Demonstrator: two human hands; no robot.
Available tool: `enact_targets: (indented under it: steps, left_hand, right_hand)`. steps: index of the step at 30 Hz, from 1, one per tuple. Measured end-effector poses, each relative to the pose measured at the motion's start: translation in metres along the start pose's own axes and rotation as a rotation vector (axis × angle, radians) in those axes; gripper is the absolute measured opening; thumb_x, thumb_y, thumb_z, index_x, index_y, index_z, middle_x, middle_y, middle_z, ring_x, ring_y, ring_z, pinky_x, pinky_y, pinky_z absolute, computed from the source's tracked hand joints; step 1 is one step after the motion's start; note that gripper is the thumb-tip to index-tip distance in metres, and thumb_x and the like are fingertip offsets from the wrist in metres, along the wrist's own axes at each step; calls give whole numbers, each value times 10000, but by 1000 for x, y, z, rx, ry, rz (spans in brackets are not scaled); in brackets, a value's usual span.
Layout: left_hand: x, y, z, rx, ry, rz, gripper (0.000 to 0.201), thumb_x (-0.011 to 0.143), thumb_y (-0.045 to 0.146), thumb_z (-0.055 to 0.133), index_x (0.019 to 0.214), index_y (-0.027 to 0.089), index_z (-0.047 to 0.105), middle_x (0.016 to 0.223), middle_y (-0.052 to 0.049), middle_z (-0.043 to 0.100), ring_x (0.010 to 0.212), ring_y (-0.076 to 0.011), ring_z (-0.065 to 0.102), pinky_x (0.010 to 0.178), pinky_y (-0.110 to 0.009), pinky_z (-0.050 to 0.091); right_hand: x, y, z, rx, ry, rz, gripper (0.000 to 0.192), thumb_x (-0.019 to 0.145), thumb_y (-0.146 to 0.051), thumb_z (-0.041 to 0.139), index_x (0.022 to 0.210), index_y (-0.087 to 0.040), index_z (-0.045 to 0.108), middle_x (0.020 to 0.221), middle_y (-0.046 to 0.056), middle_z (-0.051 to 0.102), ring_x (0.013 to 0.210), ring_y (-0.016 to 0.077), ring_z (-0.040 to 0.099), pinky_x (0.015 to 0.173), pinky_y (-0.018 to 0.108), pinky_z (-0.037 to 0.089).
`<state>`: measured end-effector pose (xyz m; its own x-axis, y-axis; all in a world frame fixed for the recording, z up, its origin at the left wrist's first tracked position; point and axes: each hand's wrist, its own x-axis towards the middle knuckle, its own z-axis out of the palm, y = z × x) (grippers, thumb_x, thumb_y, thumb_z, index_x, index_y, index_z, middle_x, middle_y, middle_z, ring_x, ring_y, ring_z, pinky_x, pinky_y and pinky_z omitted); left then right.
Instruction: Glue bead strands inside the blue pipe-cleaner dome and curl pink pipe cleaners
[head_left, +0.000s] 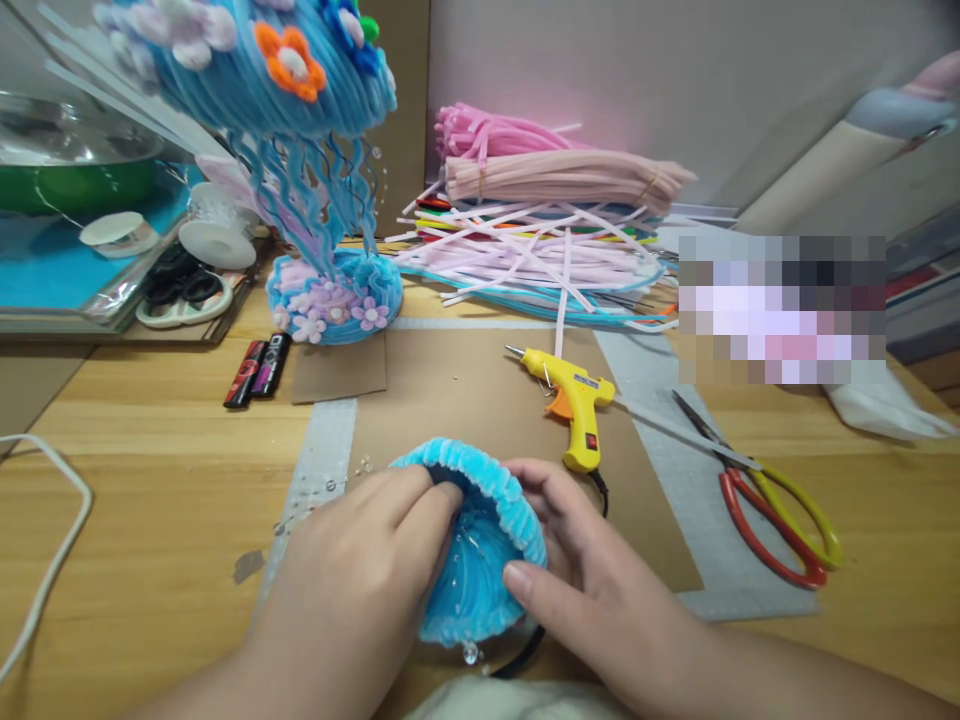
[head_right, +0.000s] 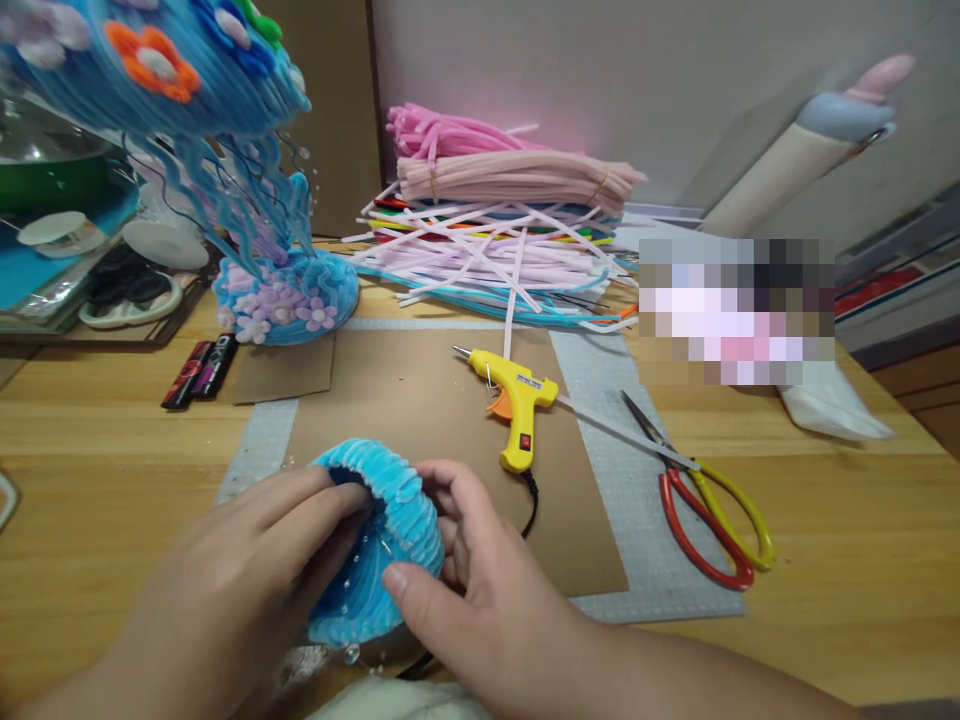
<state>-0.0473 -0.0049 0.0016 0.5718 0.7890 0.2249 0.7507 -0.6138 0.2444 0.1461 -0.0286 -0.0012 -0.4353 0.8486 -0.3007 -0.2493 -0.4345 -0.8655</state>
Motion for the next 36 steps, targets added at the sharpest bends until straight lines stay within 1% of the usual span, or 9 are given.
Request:
enact_targets:
  steps: [3, 8, 11, 14, 18, 22, 29, 36]
  left_hand:
    - [1, 0, -1, 53, 19, 46, 140, 883, 172, 469, 973, 176, 578, 809, -64, 644, 675, -240, 616, 517, -347, 484]
    - [2, 1, -2, 69, -14, 38, 145, 821, 134, 539, 952, 174, 586, 812, -67, 664, 673, -259, 637, 511, -371, 510]
    - [3, 1, -2, 71, -27, 42, 175, 785, 115, 576, 951, 169, 592, 829, -75, 674, 671, -266, 641, 509, -383, 519]
    - [4, 2, -3, 86, -65, 35, 179, 769, 108, 585, 936, 172, 600, 827, -69, 676, 667, -260, 640, 509, -373, 516]
    - [6, 2, -3, 123, -84, 19, 170, 748, 96, 579, 889, 187, 606, 801, -50, 671, 658, -240, 635, 507, -338, 494]
    - [7, 3, -3, 118, -91, 10, 178, 744, 87, 584, 884, 195, 602, 770, -34, 655, 642, -242, 630, 496, -340, 477]
    - [6, 3, -3, 88, -117, 6, 194, 730, 82, 625, 887, 193, 596, 778, -35, 647, 653, -264, 634, 499, -369, 490]
    - [5, 3, -3, 85, -115, -5, 158, 766, 86, 604, 878, 196, 592, 765, -31, 641, 645, -264, 628, 491, -368, 474]
  right_hand:
    - [0, 0, 0, 5, 0, -9, 323, 916, -224, 569, 1190, -298, 414, 1286, 47, 499, 1112, 180, 560, 903, 344, 508]
    - [2, 2, 0, -51, 30, -17, 347, 914, -168, 543, 1206, -299, 408, 1317, 52, 471, 1124, 178, 542, 884, 336, 508]
    - [3, 3, 0, -107, 50, -21, 371, 899, -135, 541, 1203, -302, 410, 1319, 52, 467, 1044, 159, 564, 858, 327, 510]
    - [4, 4, 0, -118, 56, -24, 379, 888, -120, 543, 1196, -299, 412, 1312, 54, 473, 985, 145, 576, 845, 324, 511]
    - [5, 5, 1, -121, 64, -32, 378, 883, -137, 553, 1198, -292, 412, 1295, 62, 487, 992, 156, 580, 843, 330, 512]
    - [3, 4, 2, -107, 60, -22, 369, 874, -167, 576, 1183, -291, 415, 1276, 58, 508, 1000, 168, 579, 846, 345, 511]
    - [5, 3, 2, -90, 63, -4, 371, 871, -160, 578, 1176, -284, 406, 1286, 60, 496, 991, 156, 568, 852, 338, 503]
    - [4, 4, 1, -90, 53, -11, 371, 882, -147, 572, 1180, -292, 407, 1308, 53, 483, 1013, 152, 564, 864, 333, 497]
